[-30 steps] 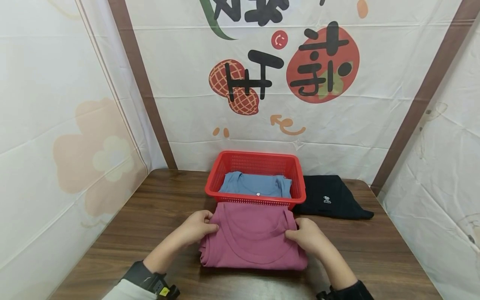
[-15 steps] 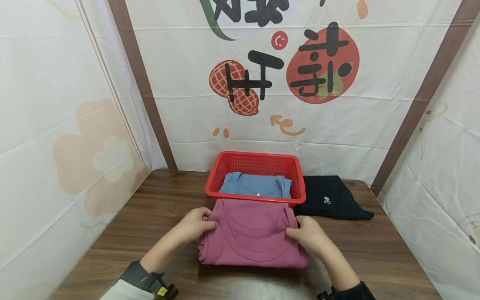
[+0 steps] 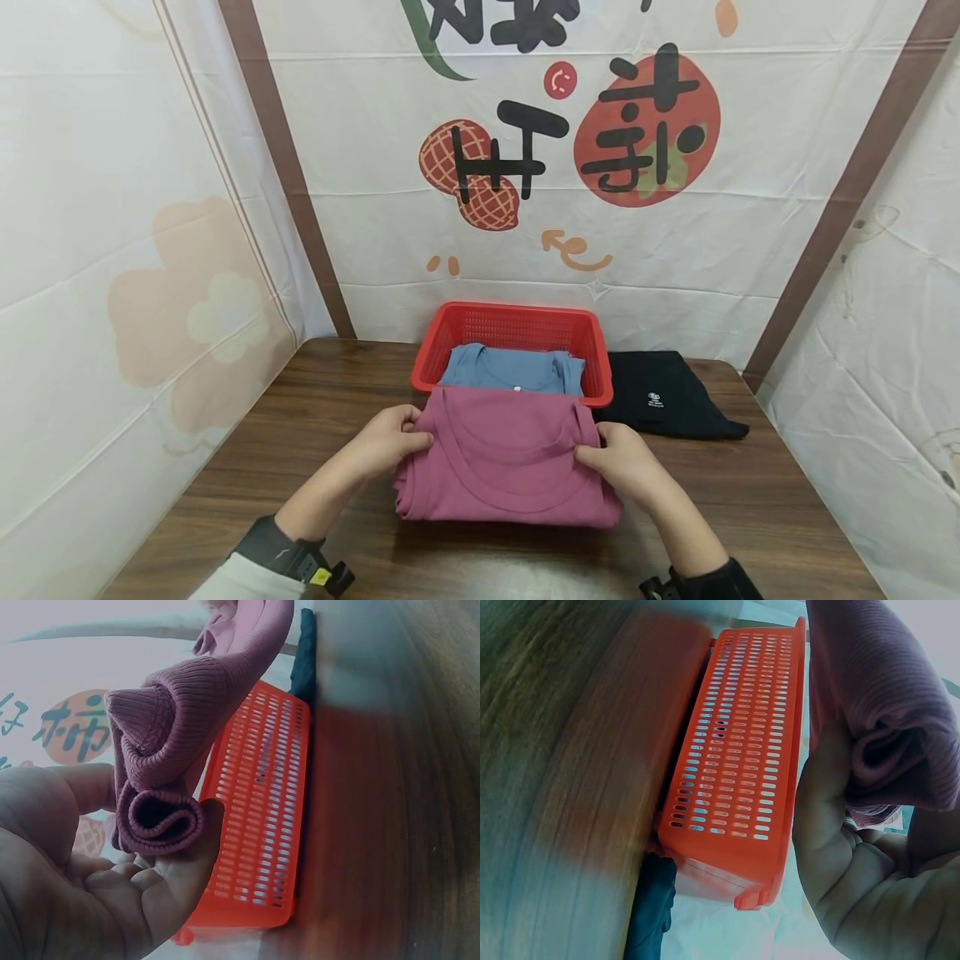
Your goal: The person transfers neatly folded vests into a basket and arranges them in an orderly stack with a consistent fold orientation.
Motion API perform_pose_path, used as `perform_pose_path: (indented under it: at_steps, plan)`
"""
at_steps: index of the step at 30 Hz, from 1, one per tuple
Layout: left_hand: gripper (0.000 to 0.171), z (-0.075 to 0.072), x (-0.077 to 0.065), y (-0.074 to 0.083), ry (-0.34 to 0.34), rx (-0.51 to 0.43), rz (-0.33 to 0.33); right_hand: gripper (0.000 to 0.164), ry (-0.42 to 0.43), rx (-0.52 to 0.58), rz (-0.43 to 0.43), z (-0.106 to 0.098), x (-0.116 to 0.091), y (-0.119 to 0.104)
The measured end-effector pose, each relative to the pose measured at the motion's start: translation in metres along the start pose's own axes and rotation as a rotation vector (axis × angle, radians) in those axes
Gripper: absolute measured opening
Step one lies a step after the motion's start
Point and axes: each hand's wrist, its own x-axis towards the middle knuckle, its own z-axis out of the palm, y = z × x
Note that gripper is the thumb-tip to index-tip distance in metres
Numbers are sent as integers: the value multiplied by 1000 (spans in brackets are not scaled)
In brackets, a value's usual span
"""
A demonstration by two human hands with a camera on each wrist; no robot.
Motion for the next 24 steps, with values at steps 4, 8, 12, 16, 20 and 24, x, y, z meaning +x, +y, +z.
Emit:
perform_pose_path:
  at_steps: [4,8,12,16,20,24]
  plan:
    - [25,-2,2,4,-2,-4,-15,34,-8,7,-13,-3,0,-2]
    - [26,-3,3,8,-5,-19,-21,33,-19,36,-36,-7,1,-3]
    - [25,-3,3,12,-7,-43,-23,35,-34,57,-55,-10,3,-2]
    - [26,-4,5,14,-5,-63,-22,37,-48,62,-64,-14,6,-2]
    - [27,-4,8,15,9,-58,-5,37,-50,82,-66,-15,10,-2]
    - [27,-3,10,15,18,-75,14,37,-38,94,-54,-16,15,0]
